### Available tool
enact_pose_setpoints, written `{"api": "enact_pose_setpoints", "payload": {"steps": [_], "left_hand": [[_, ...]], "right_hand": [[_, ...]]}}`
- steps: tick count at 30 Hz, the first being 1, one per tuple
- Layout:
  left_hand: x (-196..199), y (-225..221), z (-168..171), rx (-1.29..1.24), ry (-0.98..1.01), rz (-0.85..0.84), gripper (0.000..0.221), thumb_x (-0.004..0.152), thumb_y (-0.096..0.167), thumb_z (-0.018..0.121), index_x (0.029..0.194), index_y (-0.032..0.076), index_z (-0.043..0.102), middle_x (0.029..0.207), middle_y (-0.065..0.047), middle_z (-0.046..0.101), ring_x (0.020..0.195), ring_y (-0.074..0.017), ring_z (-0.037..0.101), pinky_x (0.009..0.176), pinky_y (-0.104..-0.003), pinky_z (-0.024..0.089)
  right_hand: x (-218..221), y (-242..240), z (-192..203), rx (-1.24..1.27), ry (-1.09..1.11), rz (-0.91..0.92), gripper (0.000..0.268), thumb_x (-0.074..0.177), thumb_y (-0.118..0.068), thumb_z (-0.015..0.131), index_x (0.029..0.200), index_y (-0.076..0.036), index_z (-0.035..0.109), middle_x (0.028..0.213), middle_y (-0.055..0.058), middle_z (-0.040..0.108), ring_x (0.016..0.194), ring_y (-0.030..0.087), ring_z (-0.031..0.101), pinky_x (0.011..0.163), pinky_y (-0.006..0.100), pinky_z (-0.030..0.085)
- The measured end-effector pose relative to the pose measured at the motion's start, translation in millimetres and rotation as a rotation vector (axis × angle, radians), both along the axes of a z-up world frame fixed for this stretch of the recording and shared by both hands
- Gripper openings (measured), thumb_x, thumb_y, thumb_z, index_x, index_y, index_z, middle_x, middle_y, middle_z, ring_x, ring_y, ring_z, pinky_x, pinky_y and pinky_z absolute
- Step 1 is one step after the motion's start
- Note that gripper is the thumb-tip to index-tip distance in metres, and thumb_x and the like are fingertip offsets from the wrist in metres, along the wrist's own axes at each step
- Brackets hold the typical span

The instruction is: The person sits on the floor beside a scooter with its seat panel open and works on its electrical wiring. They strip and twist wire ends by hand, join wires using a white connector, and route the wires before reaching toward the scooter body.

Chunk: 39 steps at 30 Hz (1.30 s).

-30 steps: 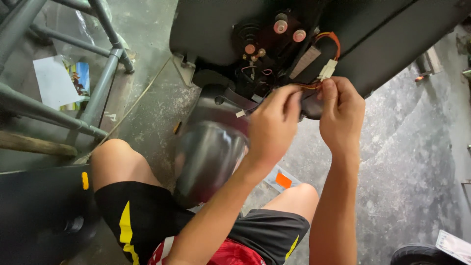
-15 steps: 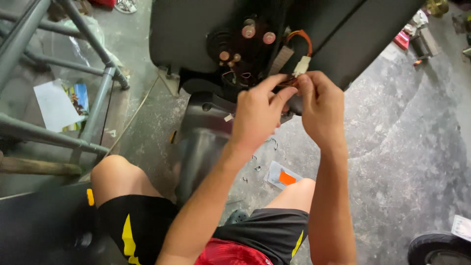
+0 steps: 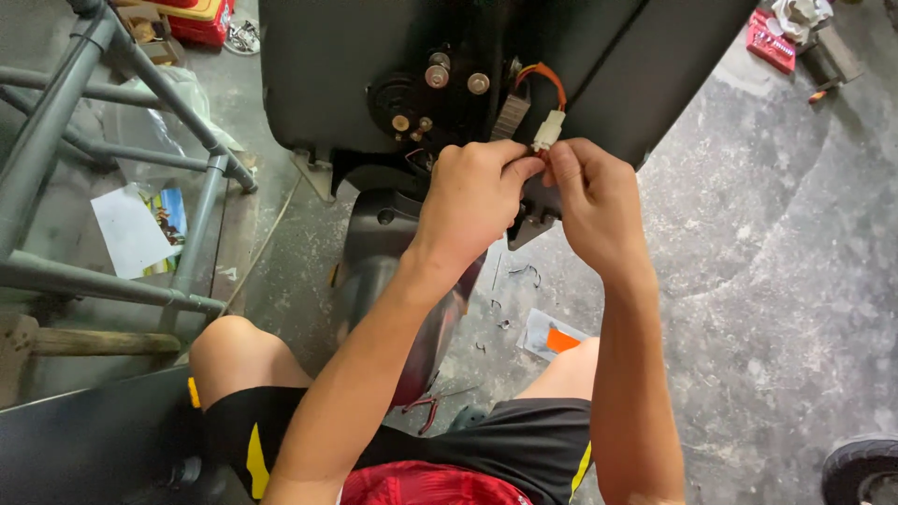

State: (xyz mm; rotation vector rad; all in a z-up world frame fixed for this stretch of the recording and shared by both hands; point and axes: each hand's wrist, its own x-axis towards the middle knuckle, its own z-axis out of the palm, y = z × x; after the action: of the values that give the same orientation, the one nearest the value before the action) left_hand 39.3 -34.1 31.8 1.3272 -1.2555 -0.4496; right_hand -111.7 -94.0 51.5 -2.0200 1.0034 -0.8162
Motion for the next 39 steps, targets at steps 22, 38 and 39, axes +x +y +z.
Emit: {"api": "enact_pose_setpoints", "payload": {"steps": [22,38,39], "left_hand": [[-7.7,-10.2,-2.3,-0.006,-0.21,-0.031,0.018,0.099,0.012,0.066,0.089,-0.002,0.071,0.074,-0.02,0.071,0.068,-0.0344,0.074,0.06,-0.041,0.055],[-30.2,-4.9,-8.3,0.013,-0.131,0.14,0.012,0.102,0.009,0.062,0.098,0.0,0.07,0.075,-0.016,0.071,0.064,-0.03,0.074,0.053,-0.039,0.054],[-30.2,-5.4,-11.7,-0.052,-0.196,0.17,0.012,0.104,0.008,0.062,0.096,0.001,0.069,0.079,-0.017,0.071,0.073,-0.0355,0.074,0.058,-0.042,0.054]], "right_hand": [[-42.2,22.4,-22.7,0.151,-0.316,0.016,0.038,0.107,-0.006,0.061,0.144,0.0,0.058,0.105,-0.002,0.059,0.096,0.005,0.056,0.086,0.02,0.05],[-8.5,-2.9,10.5,0.124,-0.259,-0.083,0.02,0.099,-0.015,0.071,0.106,0.003,0.077,0.076,0.004,0.073,0.057,0.005,0.063,0.049,0.022,0.05],[-6.8,-3.7,12.5,0.094,-0.244,-0.043,0.02,0.097,-0.015,0.073,0.103,0.003,0.078,0.076,0.004,0.074,0.059,0.004,0.063,0.049,0.021,0.05]]}}
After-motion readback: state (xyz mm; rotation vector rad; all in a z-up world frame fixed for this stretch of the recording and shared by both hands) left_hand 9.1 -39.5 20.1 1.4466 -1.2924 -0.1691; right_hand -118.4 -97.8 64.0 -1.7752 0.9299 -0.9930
